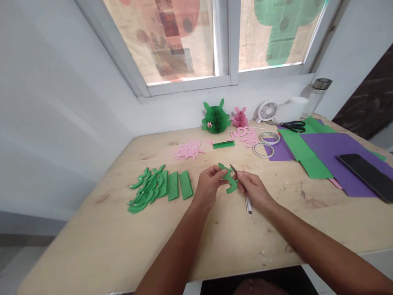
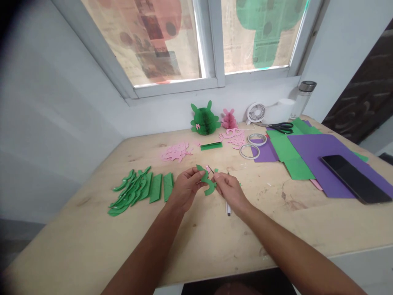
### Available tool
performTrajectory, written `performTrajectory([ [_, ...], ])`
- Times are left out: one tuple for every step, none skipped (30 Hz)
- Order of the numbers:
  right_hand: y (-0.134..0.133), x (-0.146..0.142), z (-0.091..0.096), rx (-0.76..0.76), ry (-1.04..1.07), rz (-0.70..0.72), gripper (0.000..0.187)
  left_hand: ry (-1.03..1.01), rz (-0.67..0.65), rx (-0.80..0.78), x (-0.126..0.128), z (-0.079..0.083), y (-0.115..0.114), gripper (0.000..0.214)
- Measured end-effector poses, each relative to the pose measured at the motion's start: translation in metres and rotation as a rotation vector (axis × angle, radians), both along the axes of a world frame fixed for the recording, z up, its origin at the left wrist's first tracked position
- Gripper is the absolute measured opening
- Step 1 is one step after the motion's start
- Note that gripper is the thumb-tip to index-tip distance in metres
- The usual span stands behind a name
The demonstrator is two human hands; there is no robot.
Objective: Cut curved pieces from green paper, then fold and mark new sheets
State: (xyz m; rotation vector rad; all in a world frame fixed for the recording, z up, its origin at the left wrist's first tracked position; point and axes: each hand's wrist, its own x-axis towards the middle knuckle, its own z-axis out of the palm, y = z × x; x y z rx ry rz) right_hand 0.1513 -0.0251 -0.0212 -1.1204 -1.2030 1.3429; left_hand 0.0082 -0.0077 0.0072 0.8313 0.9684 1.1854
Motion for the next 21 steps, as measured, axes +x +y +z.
performTrajectory([
  [-0.0002, -0.0001, -0.0003, -0.003, 0.004, 0.01, 0.047, -0.006, 0.006, 0.0, 0.0001, -0.0005, 0.0004, 0.028],
  [-0.0006, -0.0004, -0.0004, -0.007, 0.009, 0.022, 0.048, -0.013, 0.01, 0.001, 0.0003, -0.001, 0.0007, 0.028],
  [-0.0011, -0.0008, -0.0005, -0.011, 0.014, 0.035, 0.05, -0.02, 0.014, 0.002, 0.0006, -0.0014, 0.0009, 0.028],
  [-0.0016, -0.0013, -0.0004, -0.017, 0.021, 0.047, 0.051, -0.027, 0.018, 0.003, 0.001, -0.0017, 0.001, 0.028],
  [-0.0021, -0.0018, -0.0003, -0.024, 0.029, 0.057, 0.052, -0.034, 0.022, 0.005, 0.0015, -0.0019, 0.0009, 0.028],
  [-0.0026, -0.0024, -0.0001, -0.031, 0.037, 0.066, 0.052, -0.04, 0.025, 0.007, 0.002, -0.002, 0.0006, 0.028],
  [-0.003, -0.003, 0.0001, -0.039, 0.043, 0.071, 0.052, -0.047, 0.03, 0.009, 0.0026, -0.002, 0.0003, 0.027],
  [-0.0034, -0.0036, 0.0005, -0.046, 0.048, 0.075, 0.052, -0.053, 0.034, 0.011, 0.0031, -0.0018, -0.0002, 0.027],
  [-0.0037, -0.0041, 0.001, -0.052, 0.052, 0.076, 0.052, -0.059, 0.038, 0.012, 0.0036, -0.0015, -0.0007, 0.026],
  [-0.004, -0.0045, 0.0015, -0.058, 0.053, 0.075, 0.052, -0.064, 0.04, 0.013, 0.0039, -0.0011, -0.0012, 0.026],
  [-0.0042, -0.0047, 0.0019, -0.062, 0.052, 0.072, 0.052, -0.07, 0.041, 0.011, 0.0041, -0.0007, -0.0017, 0.025],
  [-0.0044, -0.0049, 0.0023, -0.066, 0.051, 0.066, 0.052, -0.074, 0.04, 0.009, 0.0042, -0.0004, -0.0021, 0.025],
  [-0.0046, -0.005, 0.0026, -0.07, 0.05, 0.06, 0.052, -0.079, 0.037, 0.005, 0.0041, 0.0001, -0.0024, 0.025],
  [-0.0047, -0.0049, 0.0027, -0.074, 0.05, 0.053, 0.052, -0.083, 0.033, 0.0, 0.0038, 0.0005, -0.0026, 0.025],
  [-0.0047, -0.0049, 0.0027, -0.078, 0.051, 0.049, 0.052, -0.088, 0.03, -0.005, 0.0035, 0.0009, -0.0028, 0.026],
  [-0.0048, -0.0048, 0.0026, -0.082, 0.052, 0.046, 0.052, -0.093, 0.027, -0.011, 0.0031, 0.0013, -0.003, 0.026],
  [-0.0048, -0.0048, 0.0024, -0.084, 0.054, 0.044, 0.053, -0.099, 0.023, -0.017, 0.0027, 0.0018, -0.0032, 0.026],
  [-0.0048, -0.0048, 0.0024, -0.086, 0.055, 0.043, 0.053, -0.105, 0.019, -0.022, 0.0024, 0.0023, -0.0034, 0.026],
  [-0.0049, -0.0049, 0.0024, -0.087, 0.055, 0.043, 0.053, -0.111, 0.014, -0.028, 0.0021, 0.0028, -0.0037, 0.026],
  [-0.005, -0.0049, 0.0025, -0.087, 0.053, 0.042, 0.053, -0.116, 0.008, -0.033, 0.002, 0.0032, -0.004, 0.026],
  [-0.0051, -0.0051, 0.0027, -0.086, 0.052, 0.04, 0.053, -0.119, 0.003, -0.038, 0.002, 0.0036, -0.0043, 0.026],
])
